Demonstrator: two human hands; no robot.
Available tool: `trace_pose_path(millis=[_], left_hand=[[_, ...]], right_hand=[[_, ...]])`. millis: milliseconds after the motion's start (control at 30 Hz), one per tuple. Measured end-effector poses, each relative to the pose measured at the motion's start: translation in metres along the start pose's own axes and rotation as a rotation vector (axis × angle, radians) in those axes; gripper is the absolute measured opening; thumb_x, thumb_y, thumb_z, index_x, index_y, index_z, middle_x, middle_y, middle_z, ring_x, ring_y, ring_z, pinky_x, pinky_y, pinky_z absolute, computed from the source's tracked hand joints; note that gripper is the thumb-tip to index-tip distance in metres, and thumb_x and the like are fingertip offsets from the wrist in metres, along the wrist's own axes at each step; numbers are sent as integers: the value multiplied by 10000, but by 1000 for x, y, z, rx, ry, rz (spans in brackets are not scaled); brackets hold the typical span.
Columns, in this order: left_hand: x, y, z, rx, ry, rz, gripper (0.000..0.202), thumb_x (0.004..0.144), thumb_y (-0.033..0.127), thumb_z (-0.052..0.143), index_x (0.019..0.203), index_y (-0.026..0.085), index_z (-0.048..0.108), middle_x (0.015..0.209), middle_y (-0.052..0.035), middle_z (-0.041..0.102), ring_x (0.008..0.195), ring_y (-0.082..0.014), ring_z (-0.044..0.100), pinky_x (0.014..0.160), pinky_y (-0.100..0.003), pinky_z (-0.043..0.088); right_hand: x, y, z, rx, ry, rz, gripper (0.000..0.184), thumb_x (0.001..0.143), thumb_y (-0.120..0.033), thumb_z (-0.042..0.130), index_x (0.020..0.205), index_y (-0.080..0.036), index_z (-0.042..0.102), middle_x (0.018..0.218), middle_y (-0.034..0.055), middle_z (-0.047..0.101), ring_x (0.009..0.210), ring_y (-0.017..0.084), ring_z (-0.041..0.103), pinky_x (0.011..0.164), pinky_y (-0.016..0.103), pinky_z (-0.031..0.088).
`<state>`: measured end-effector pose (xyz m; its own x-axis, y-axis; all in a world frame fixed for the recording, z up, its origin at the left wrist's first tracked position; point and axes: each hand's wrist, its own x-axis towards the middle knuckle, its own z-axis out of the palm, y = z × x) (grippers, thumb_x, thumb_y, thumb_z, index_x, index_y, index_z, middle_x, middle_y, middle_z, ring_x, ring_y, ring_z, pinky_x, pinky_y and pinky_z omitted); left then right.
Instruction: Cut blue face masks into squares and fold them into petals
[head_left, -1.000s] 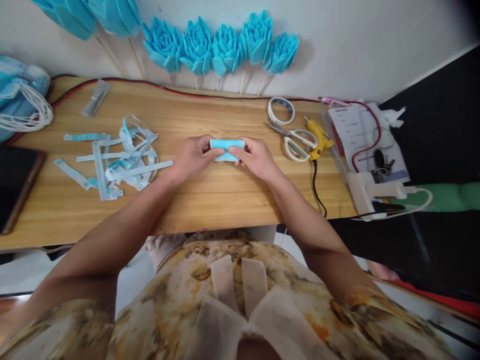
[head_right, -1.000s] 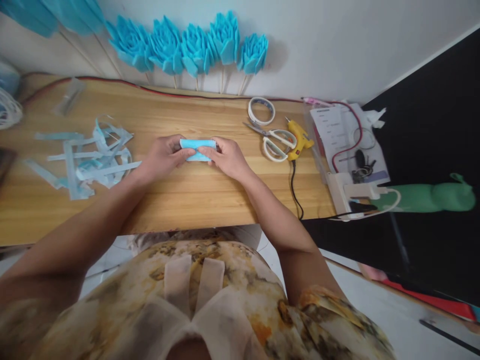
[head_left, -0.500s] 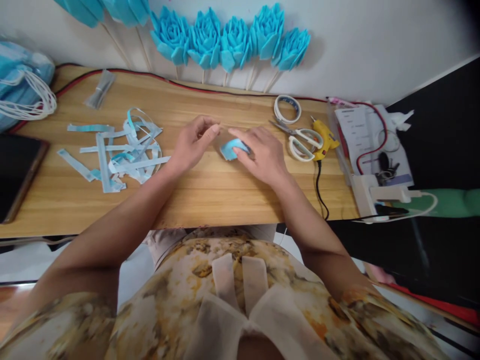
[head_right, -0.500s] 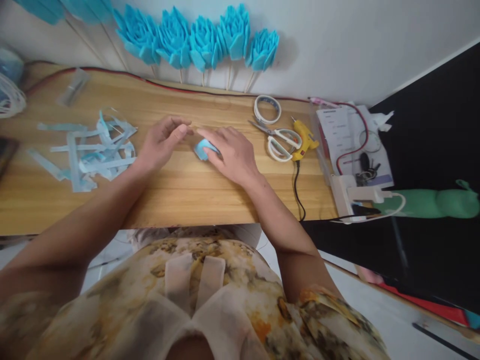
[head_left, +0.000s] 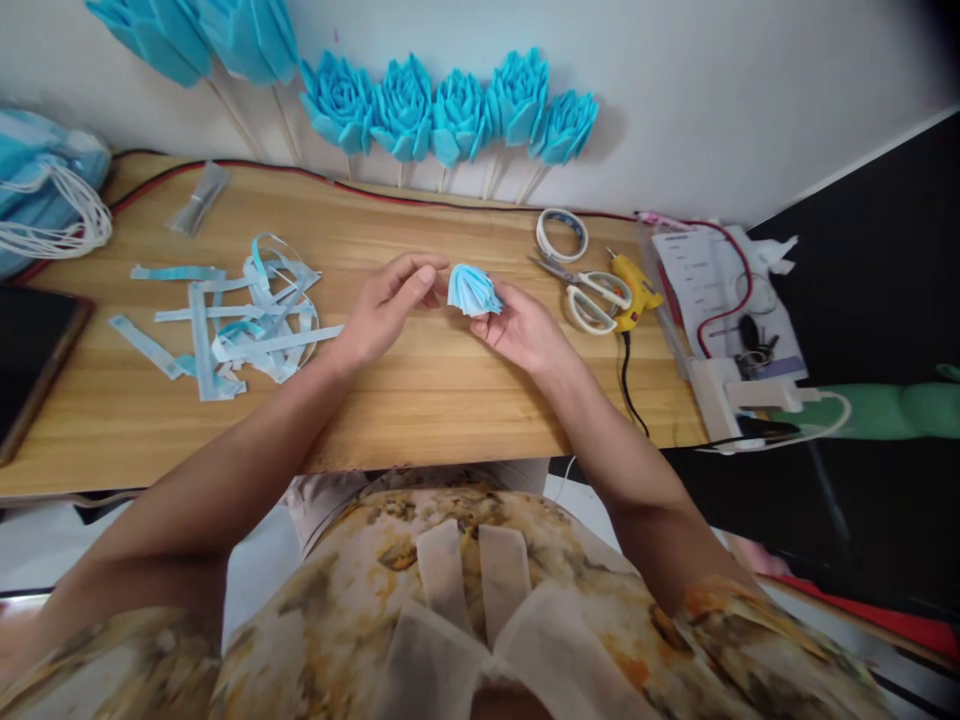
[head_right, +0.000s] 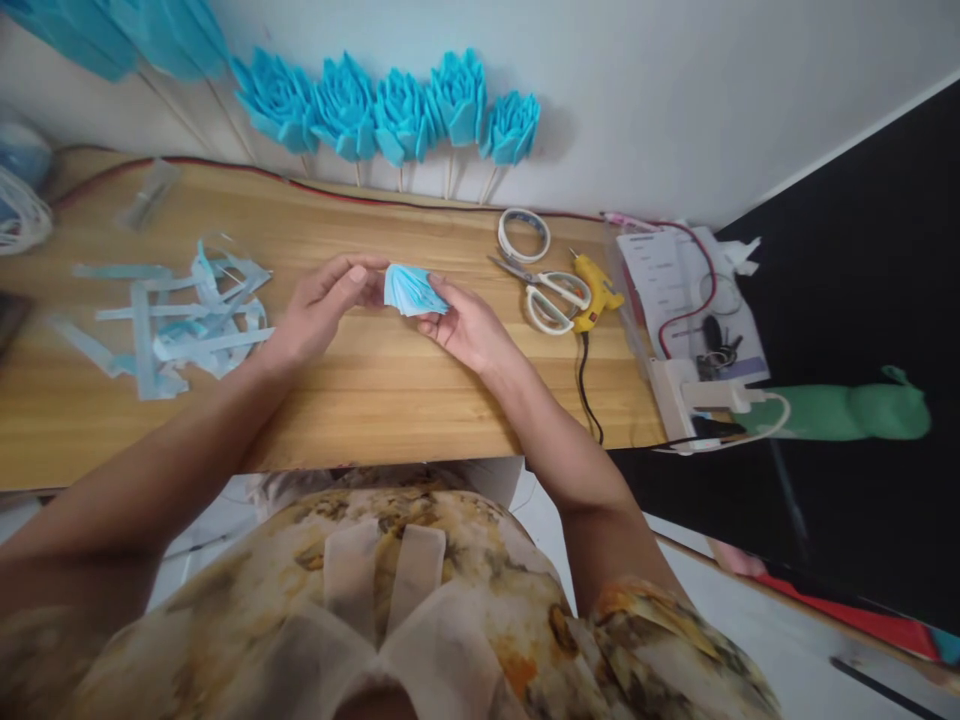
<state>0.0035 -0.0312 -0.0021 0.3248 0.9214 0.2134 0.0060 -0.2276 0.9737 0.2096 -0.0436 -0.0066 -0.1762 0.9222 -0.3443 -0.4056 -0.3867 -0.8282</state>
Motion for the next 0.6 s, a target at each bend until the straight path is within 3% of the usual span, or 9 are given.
trace_pose_path(millis=[233, 600], left_hand=[[-2, 1, 2, -16, -63, -30, 425, 886, 514, 715, 1176, 206, 666, 1170, -81, 722, 1070, -211, 677, 888, -323, 558], [0, -6, 5, 38, -73, -18, 251, 808, 267, 721, 1046, 207, 669, 1076, -46, 732, 961, -183, 675, 828, -297, 549]], right_hand=[[-4, 6, 6, -18, -24, 17, 199, 889, -364, 718, 905, -202, 605, 757, -34, 609, 625, 73, 565, 599, 183, 534], [-3, 12, 9, -112, -48, -11, 361, 830, -495, 792, 937, -202, 612, 825, -17, 671, 662, 83, 619, 603, 199, 558]])
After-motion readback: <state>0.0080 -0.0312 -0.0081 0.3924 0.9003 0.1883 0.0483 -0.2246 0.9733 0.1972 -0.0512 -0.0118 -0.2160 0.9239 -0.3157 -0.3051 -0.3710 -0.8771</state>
